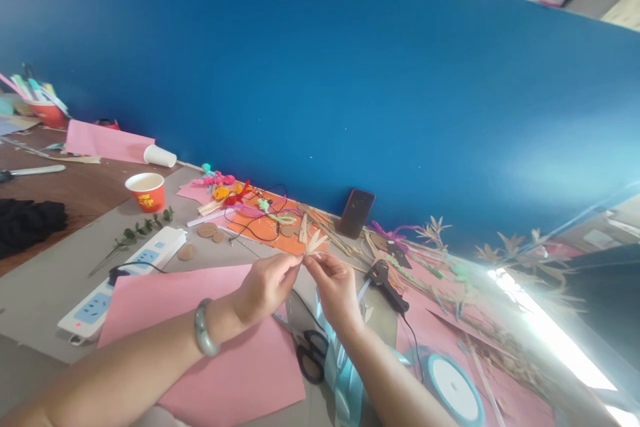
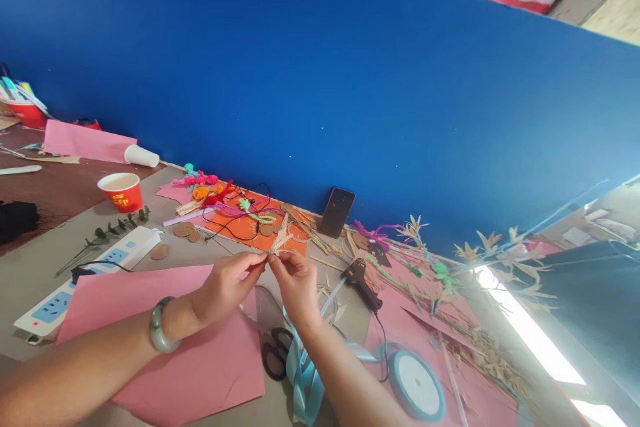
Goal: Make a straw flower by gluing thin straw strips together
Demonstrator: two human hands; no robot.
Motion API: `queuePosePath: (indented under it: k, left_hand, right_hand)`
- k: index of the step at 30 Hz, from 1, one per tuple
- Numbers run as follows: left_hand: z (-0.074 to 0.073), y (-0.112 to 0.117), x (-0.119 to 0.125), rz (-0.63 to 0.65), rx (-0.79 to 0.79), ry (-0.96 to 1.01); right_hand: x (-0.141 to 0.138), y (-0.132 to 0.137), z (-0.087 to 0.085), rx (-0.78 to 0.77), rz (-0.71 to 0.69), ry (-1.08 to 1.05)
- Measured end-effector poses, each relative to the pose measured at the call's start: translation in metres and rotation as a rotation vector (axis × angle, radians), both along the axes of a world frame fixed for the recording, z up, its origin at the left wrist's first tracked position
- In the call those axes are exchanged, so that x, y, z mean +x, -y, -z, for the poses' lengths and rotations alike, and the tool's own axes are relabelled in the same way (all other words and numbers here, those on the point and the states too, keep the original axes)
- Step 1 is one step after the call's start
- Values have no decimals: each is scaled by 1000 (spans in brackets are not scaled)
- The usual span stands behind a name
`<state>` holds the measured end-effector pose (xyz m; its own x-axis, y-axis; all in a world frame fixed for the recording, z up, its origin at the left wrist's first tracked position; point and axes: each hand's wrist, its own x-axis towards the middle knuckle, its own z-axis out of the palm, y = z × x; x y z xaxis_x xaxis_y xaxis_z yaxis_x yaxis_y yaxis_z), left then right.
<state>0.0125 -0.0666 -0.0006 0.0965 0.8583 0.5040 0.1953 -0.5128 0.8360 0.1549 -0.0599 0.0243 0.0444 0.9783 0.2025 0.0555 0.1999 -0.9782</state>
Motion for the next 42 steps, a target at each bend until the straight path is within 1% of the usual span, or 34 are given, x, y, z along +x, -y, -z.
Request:
queuePosePath:
  k: [5,7,10,13,20,24,27,30,33,37,39,42]
  left_hand:
    - [-9,-8,0,114,-373,324]
    - [-12,-12,-1,199,-498,422]
    - [-14,-17,-3,340,-644,499]
    - [-13,-19,-4,396,-713,536]
    - [-9,-23,-8,481,-766,537]
    - [-9,-24,-10,528,-759,526]
    - [-8,-23,-10,537,-701,509]
    - [-8,-22,-9,481,-602,465]
    - [-9,-20,-8,395,-471,402]
    - [-10,-14,-7,287,-320,303]
    - [-11,-13,-8,263,-283,258]
    - [-12,-12,-10,267,-232,205]
  right_hand:
    - [3,-1,-9,-25,-76,7]
    - [5,-3,-13,-25,-126,14]
    - [8,-4,-16,-48,-212,10]
    - [10,-5,-16,-89,-254,-6]
    - [13,-8,-14,-121,-310,-2]
    - [14,-7,-17,-123,-336,-6]
    - [12,-5,-20,-135,-331,-3]
    - [10,-3,-20,-128,-285,-18]
    - [8,-2,-20,-126,-249,-38]
    - [6,0,-19,-142,-196,-9]
    - [5,2,-19,-124,-205,-39]
    - [3,5,-19,-93,-216,-98]
